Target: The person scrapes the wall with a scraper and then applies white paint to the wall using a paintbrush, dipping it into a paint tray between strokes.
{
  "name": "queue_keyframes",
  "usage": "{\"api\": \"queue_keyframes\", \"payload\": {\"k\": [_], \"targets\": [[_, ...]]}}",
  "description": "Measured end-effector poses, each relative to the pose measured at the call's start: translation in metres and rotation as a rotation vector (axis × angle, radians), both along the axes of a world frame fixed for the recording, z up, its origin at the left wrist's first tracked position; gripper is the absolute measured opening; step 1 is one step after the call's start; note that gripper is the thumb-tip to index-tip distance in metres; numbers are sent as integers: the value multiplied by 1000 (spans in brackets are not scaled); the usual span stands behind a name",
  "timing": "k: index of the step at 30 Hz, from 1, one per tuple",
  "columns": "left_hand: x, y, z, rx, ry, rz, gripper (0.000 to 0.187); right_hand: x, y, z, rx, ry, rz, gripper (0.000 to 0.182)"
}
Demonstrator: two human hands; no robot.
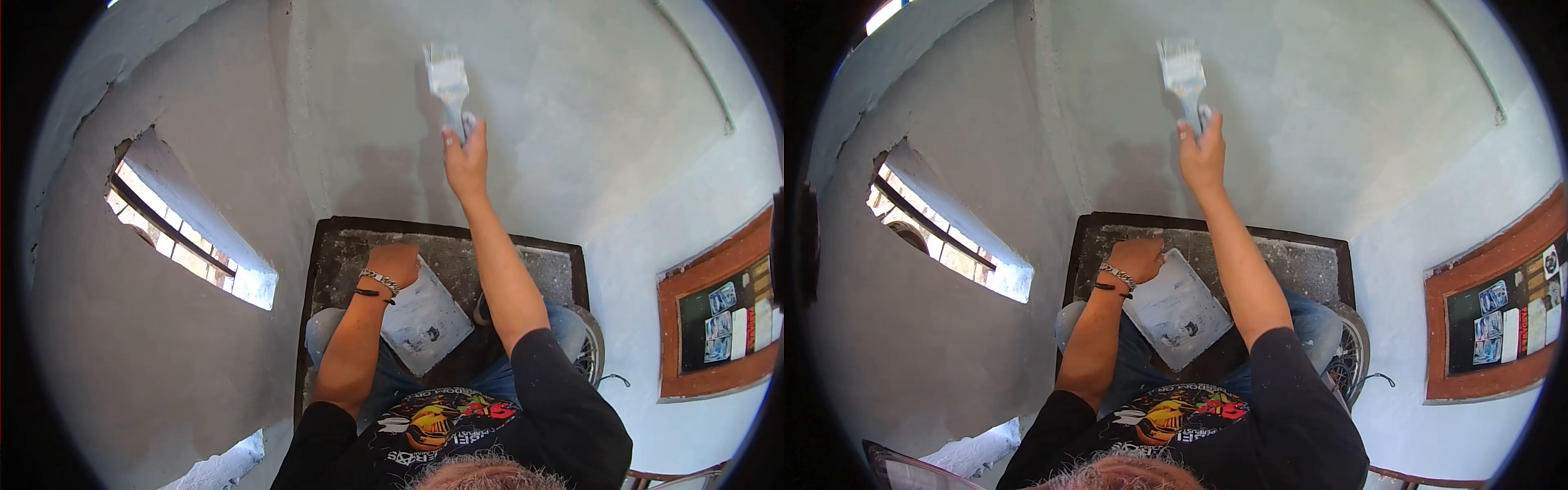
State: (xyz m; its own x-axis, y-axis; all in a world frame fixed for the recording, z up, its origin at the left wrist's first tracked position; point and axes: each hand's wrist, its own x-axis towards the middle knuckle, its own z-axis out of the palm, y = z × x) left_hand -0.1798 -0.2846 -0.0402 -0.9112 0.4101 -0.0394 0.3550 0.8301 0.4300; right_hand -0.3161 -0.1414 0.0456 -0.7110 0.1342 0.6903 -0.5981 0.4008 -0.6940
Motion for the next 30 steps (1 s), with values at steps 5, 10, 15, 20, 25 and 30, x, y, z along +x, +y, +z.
{"api": "queue_keyframes", "payload": {"k": [5,10,15,20,25,30], "targets": [[-1,-3,1,-22,-27,16,24,-13,-37,10,141,-23,-142,31],[2,-6,3,-3,-3,20,23,16,-34,-120,231,-276,-156,33],[5,-9,8,-41,-63,4,26,47,-29,-121,129,-339,-110,22],[3,-8,-2,4,-19,11,23,21,-33,18,-55,-129,20,24],[2,-7,-1,-18,-24,30,23,-13,-25,-25,150,-286,-169,27],[9,-7,5,-28,-34,12,23,14,-14,-146,216,-525,-107,24]]}}
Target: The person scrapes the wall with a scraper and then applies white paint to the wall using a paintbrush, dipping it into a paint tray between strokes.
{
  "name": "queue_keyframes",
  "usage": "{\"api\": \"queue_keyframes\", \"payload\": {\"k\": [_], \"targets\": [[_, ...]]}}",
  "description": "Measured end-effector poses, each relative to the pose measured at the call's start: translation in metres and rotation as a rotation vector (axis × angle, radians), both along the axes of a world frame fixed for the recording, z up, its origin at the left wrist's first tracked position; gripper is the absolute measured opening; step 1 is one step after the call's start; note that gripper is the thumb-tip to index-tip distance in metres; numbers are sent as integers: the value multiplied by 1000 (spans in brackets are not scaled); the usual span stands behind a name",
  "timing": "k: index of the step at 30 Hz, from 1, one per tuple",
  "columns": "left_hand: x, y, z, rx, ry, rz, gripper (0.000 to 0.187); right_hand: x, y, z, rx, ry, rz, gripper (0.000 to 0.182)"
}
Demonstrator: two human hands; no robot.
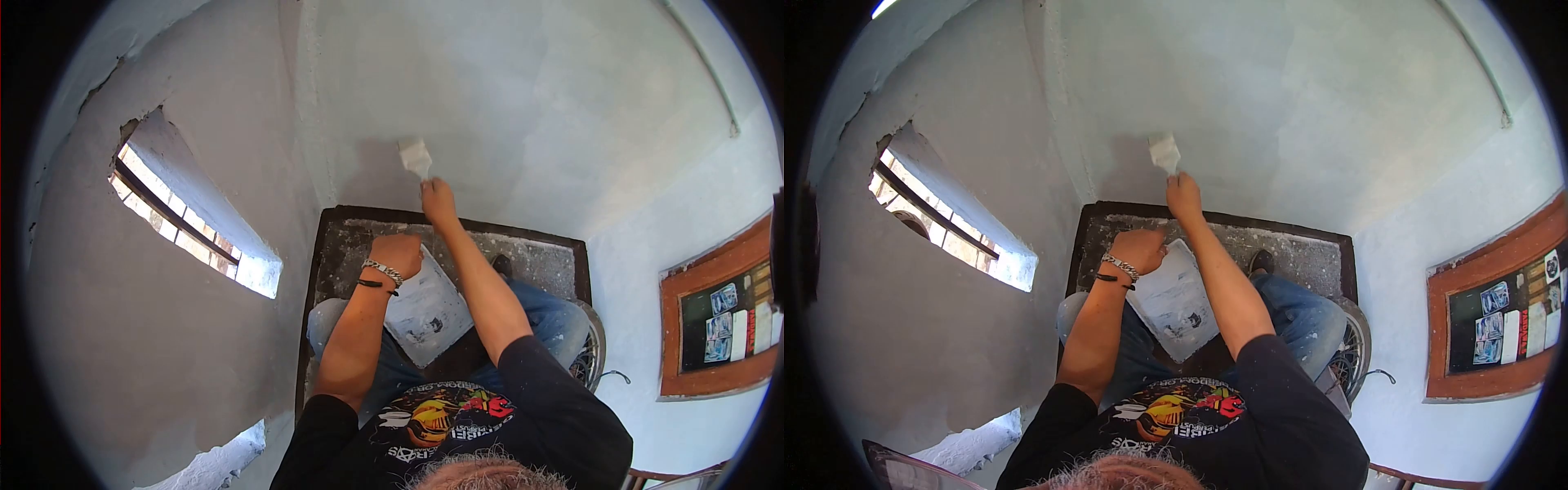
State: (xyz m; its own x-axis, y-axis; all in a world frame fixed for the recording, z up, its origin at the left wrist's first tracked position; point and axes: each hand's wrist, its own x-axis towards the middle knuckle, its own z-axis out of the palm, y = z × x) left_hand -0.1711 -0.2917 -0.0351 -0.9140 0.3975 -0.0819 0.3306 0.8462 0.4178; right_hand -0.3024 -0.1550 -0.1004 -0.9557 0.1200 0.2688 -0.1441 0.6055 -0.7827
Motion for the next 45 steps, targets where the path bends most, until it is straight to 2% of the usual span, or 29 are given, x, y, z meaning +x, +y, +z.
{"api": "queue_keyframes", "payload": {"k": [3,6,9,15,18,21,23,24,27,30,33,34,38,42,45], "targets": [[-4,-1,2,11,-16,9,24,21,-8,24,-215,177,62,25],[-1,-3,-2,15,-20,3,25,26,-14,99,-541,-16,229,27],[-2,-4,-1,29,14,15,25,11,-14,118,-684,-21,294,34],[-3,-3,2,21,-17,9,25,-25,-5,76,-697,-40,244,31],[-3,-2,3,29,-22,1,25,-28,2,36,-538,-43,138,31],[-3,-2,1,32,-9,2,25,15,-4,26,-758,-275,149,30],[-3,-2,4,28,-17,-4,25,33,-7,24,-748,-232,178,28],[-3,-1,6,28,-30,-8,25,39,-8,24,-746,-212,190,27],[-2,1,4,36,-31,-19,26,35,-18,53,-728,86,231,24],[-4,0,-4,44,-9,-13,26,20,-28,110,-781,253,237,21],[-3,-2,0,41,-6,4,26,-15,-21,130,-853,110,255,21],[-3,-4,2,40,-8,10,26,-17,-16,119,-772,59,214,21],[-2,-12,9,30,-21,46,25,-26,7,2,-433,-57,115,22],[0,-11,8,43,-40,27,25,11,-1,9,-477,50,141,21],[0,-9,6,43,-22,10,25,8,-21,74,-337,244,137,23]]}}
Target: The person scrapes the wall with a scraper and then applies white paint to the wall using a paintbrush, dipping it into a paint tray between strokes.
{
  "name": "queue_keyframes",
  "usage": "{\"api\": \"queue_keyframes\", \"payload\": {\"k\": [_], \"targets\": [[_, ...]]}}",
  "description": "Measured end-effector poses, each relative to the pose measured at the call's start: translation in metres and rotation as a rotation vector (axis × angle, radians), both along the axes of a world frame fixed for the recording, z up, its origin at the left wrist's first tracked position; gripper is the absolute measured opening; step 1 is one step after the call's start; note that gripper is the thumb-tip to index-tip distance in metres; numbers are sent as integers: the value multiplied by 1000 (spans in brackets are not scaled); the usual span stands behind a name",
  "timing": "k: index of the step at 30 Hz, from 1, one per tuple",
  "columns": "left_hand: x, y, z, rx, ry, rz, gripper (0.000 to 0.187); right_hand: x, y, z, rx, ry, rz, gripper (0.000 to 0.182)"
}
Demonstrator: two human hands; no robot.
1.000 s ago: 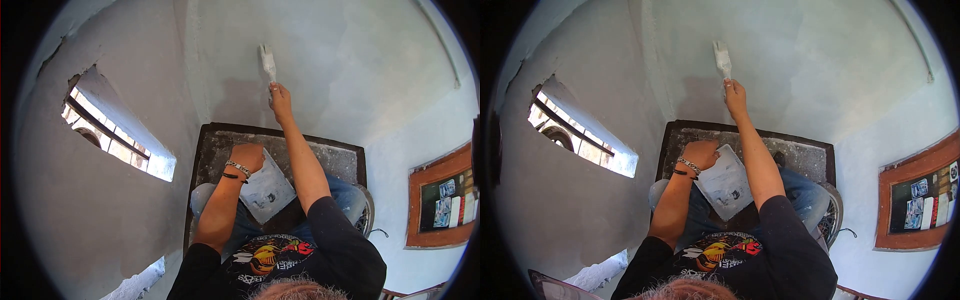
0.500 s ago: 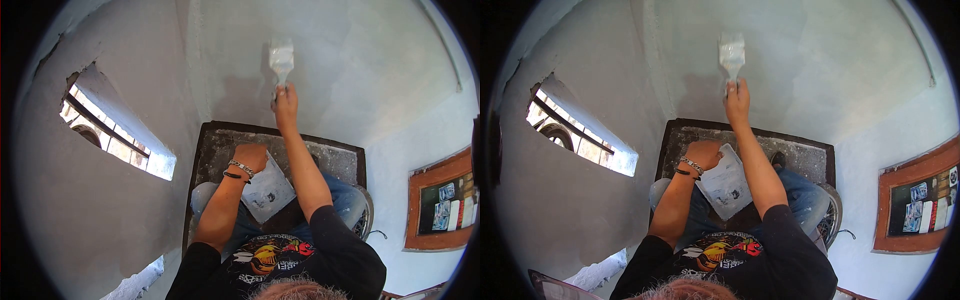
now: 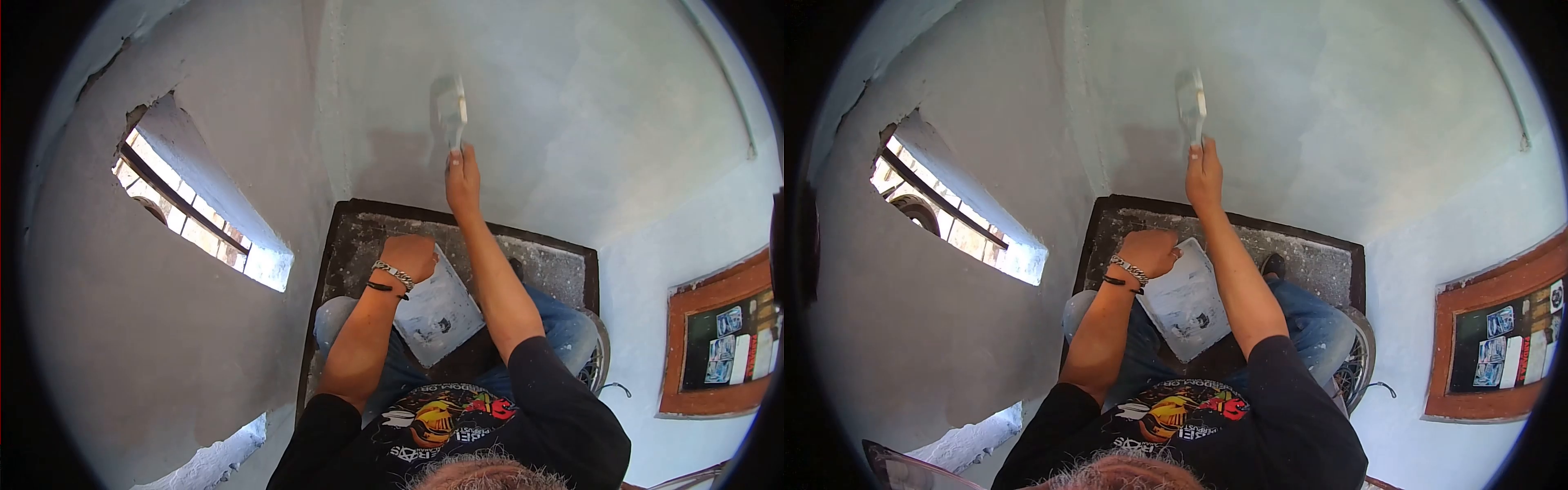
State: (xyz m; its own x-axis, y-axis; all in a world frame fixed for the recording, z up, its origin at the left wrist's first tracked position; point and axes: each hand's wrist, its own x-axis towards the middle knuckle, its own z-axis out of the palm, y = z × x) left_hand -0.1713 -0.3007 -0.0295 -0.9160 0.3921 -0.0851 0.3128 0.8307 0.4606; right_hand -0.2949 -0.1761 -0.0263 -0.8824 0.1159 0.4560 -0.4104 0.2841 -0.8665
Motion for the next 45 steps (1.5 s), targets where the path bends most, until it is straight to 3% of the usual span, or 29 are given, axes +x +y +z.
{"api": "queue_keyframes", "payload": {"k": [4,7,10,13,16,19,21,24,26,29,31,33,37,40,42,45], "targets": [[-2,0,-5,-4,28,35,24,-30,-25,51,250,313,-106,21],[-1,-2,-4,15,22,32,23,-38,-29,42,428,153,-186,21],[-1,-4,-5,12,10,39,24,-18,-25,14,410,-15,-150,21],[-2,-3,-7,9,25,29,24,2,-20,1,196,-121,-46,22],[-1,-1,-7,26,26,2,25,-1,-21,18,78,59,-24,22],[-2,-1,-7,10,16,13,25,-2,-37,76,-101,-11,102,27],[-2,-2,-4,25,9,23,25,-27,-43,77,67,63,-18,29],[-2,-8,-5,-1,-14,32,28,-46,-38,25,376,41,-148,31],[-9,-16,2,-21,-12,50,29,-34,-26,-30,421,-74,-94,31],[-8,-31,12,-19,-30,118,31,20,17,-126,435,-258,5,41],[-8,-35,12,-13,-48,149,31,83,48,-161,388,-375,25,46],[-10,-34,10,-5,-57,141,32,141,80,-206,428,-676,15,46],[-10,-29,8,5,-67,127,34,217,108,-171,159,-1185,67,45],[-11,-26,4,58,-3,107,34,216,126,-196,354,-1011,147,47],[-18,-30,-11,221,-64,130,31,216,131,-217,456,-817,66,49],[-9,-31,-13,491,-117,218,26,226,143,-215,428,-809,39,44]]}}
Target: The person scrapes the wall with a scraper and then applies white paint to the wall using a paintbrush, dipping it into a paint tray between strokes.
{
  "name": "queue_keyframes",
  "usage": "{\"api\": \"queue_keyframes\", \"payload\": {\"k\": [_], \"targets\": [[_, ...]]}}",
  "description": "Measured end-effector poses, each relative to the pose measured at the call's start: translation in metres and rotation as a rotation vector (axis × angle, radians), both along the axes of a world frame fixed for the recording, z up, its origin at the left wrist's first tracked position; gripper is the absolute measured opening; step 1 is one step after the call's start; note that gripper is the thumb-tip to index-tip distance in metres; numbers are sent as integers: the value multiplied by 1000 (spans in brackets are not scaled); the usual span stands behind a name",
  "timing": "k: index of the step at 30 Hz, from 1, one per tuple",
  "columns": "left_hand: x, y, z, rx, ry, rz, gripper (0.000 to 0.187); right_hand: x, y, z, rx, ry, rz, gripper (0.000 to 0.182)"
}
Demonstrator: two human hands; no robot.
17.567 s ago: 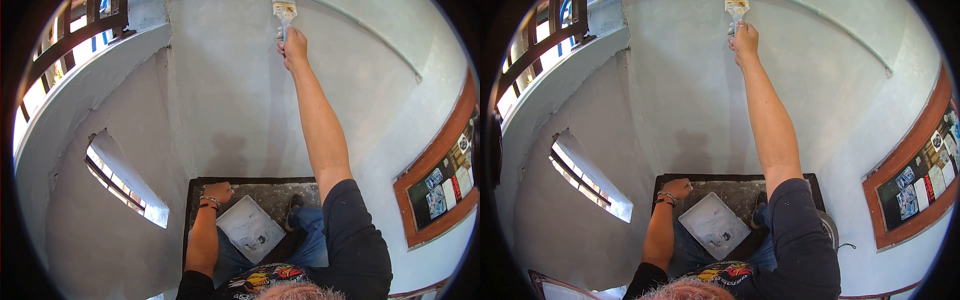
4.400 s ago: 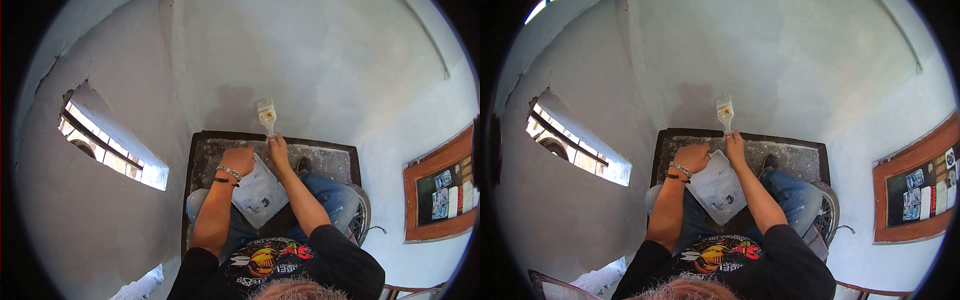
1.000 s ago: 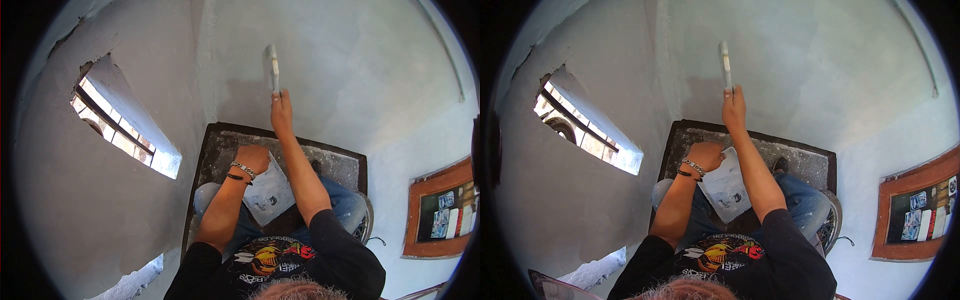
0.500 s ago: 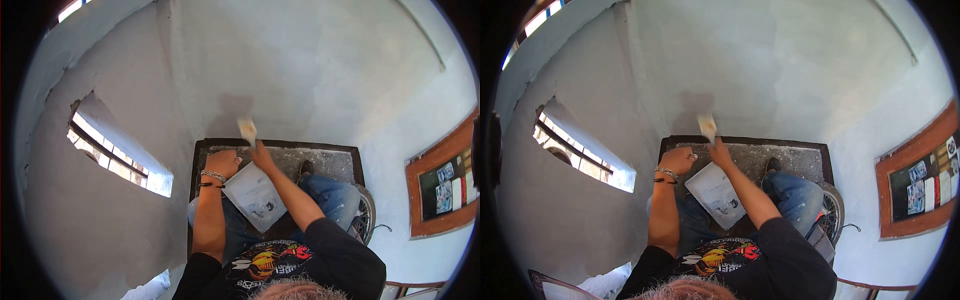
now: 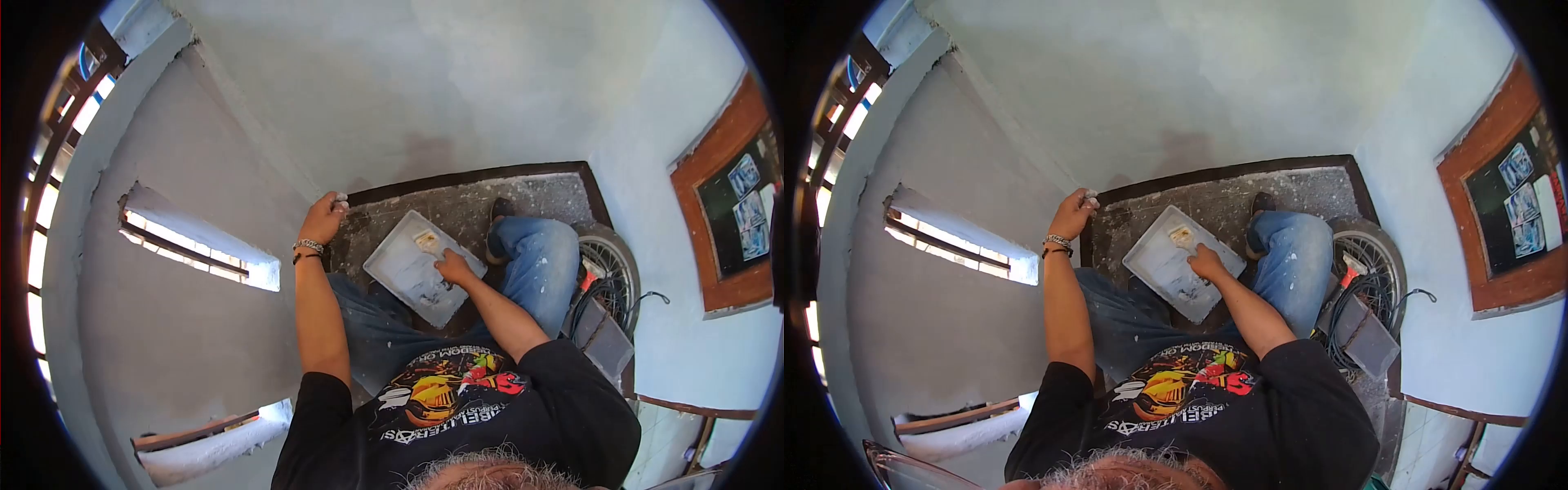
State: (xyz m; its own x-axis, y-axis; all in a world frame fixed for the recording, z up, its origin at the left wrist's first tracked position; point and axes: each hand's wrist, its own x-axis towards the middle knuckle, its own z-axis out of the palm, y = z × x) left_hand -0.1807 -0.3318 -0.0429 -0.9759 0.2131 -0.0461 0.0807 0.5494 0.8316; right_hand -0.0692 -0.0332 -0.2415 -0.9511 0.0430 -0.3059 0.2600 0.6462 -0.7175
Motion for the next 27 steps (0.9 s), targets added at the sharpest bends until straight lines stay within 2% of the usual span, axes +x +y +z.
{"api": "queue_keyframes", "payload": {"k": [3,7,10,12,13,14,15,18,21,25,26,27], "targets": [[25,8,12,174,95,93,23,0,5,-6,48,-47,-53,41],[84,12,36,280,149,224,25,-4,3,7,-46,-4,-100,41],[126,19,48,200,226,260,28,-13,-12,13,-256,187,-212,43],[147,44,55,250,157,286,30,-21,-29,30,-450,363,-325,48],[150,53,45,295,122,277,31,-7,-23,86,-628,249,-302,50],[157,79,44,404,68,260,31,-11,-33,92,-579,407,-293,43],[171,108,43,511,9,258,32,5,-27,133,-750,339,-250,34],[185,166,36,561,-201,86,31,38,-20,192,-724,595,-240,30],[189,200,32,715,-247,-9,27,57,-5,205,-666,787,-330,25],[187,229,36,692,-224,-52,24,63,17,200,-696,832,-396,19],[179,223,25,603,-169,-139,24,64,21,197,-712,825,-400,19],[177,223,17,567,-143,-133,23,64,25,194,-727,819,-401,18]]}}
